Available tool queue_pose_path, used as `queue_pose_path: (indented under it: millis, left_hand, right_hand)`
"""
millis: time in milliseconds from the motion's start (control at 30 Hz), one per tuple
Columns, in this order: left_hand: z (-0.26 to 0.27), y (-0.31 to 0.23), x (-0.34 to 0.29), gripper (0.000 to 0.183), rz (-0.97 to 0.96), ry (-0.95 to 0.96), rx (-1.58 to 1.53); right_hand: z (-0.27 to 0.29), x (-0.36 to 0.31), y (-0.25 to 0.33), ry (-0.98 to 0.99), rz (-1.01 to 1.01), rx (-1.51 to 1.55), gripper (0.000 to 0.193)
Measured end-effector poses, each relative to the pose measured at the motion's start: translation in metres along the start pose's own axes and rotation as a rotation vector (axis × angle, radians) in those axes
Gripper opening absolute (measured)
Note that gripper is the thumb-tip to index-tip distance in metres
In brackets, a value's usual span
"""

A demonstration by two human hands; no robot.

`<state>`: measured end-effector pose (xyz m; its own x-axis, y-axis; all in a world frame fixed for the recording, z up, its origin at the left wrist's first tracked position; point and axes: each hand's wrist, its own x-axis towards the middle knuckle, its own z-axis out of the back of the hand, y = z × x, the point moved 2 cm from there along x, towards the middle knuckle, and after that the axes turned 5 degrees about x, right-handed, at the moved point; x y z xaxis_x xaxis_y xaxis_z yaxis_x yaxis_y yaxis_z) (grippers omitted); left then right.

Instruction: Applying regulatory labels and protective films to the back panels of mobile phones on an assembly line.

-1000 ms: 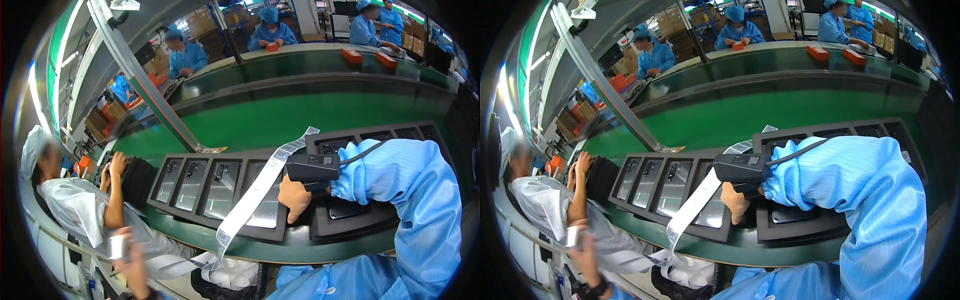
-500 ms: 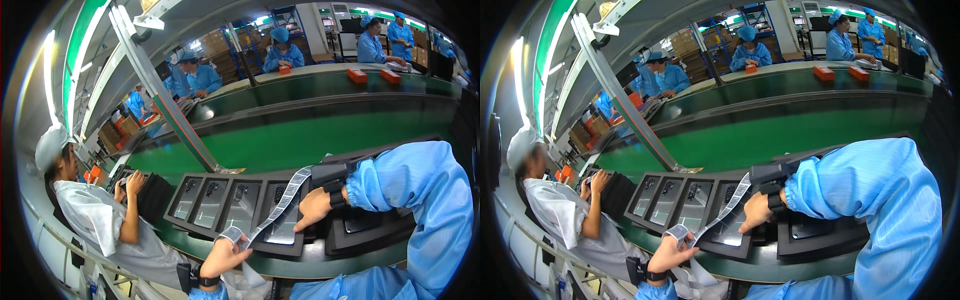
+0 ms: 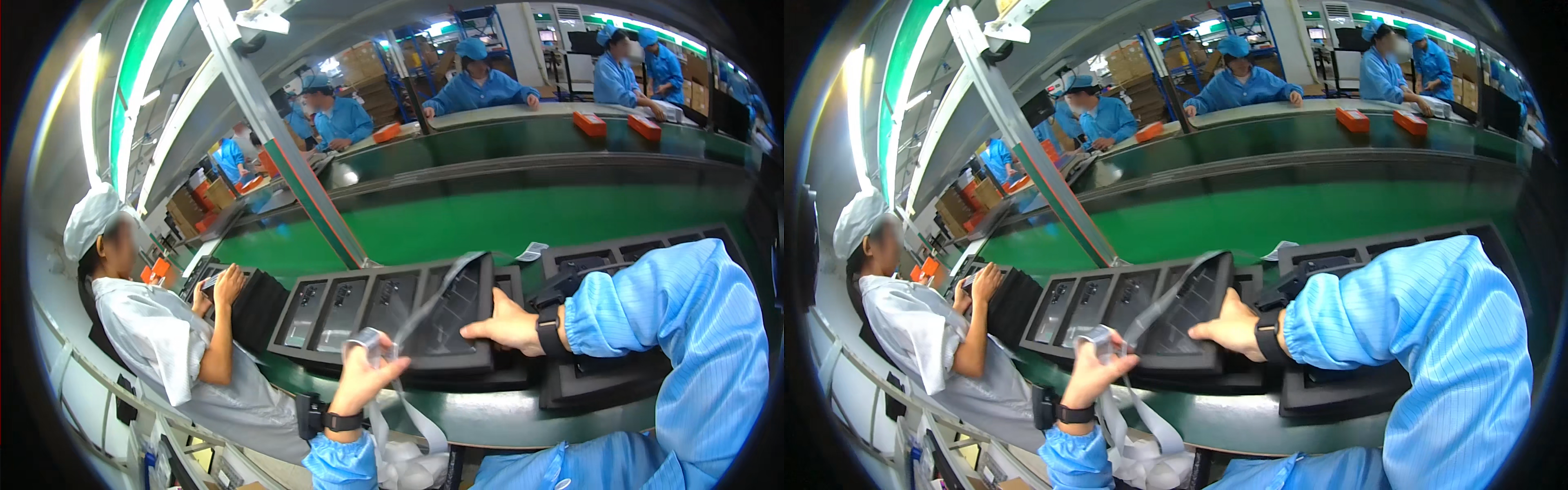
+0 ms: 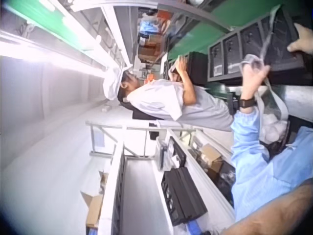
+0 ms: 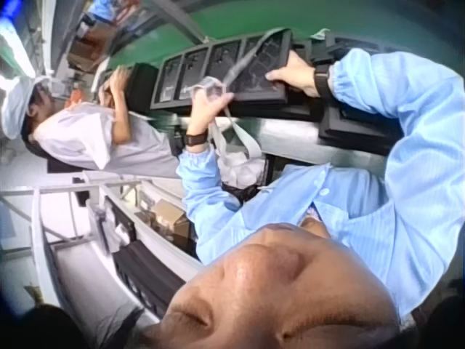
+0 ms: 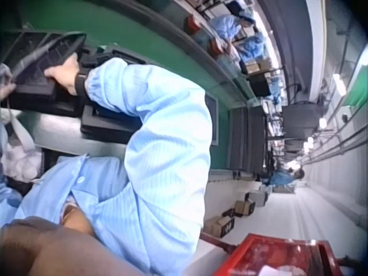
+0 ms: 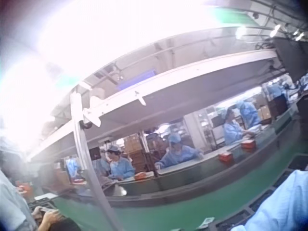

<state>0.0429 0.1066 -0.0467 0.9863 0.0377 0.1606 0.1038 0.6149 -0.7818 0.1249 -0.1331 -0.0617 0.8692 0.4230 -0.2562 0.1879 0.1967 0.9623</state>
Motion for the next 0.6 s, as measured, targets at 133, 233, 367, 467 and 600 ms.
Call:
queue_pose_path:
  millis: [133, 233, 367, 467, 600]
  left_hand:
    - [0.047, -0.033, 0.009, 0.037, -0.120, -0.219, -0.024]
    - [0.081, -0.068, 0.022, 0.034, -0.260, -0.328, 0.202]
    - [0.118, -0.072, 0.039, 0.030, -0.260, -0.440, 0.480]
    - [0.119, -0.077, 0.054, 0.029, -0.363, -0.467, 0.595]
    - [0.098, -0.087, 0.057, 0.030, -0.114, -0.220, 0.351]
  right_hand:
    - [-0.021, -0.020, 0.040, -0.006, -0.040, 0.278, 0.058]
    - [-0.028, -0.039, 0.038, -0.031, -0.020, 0.405, 0.072]
    - [-0.004, -0.098, 0.060, -0.017, 0.081, 0.454, 0.087]
    - [0.033, -0.149, 0.088, 0.009, 0.241, 0.601, 0.081]
    - [0.094, -0.205, 0.104, -0.072, 0.418, 0.624, 0.067]
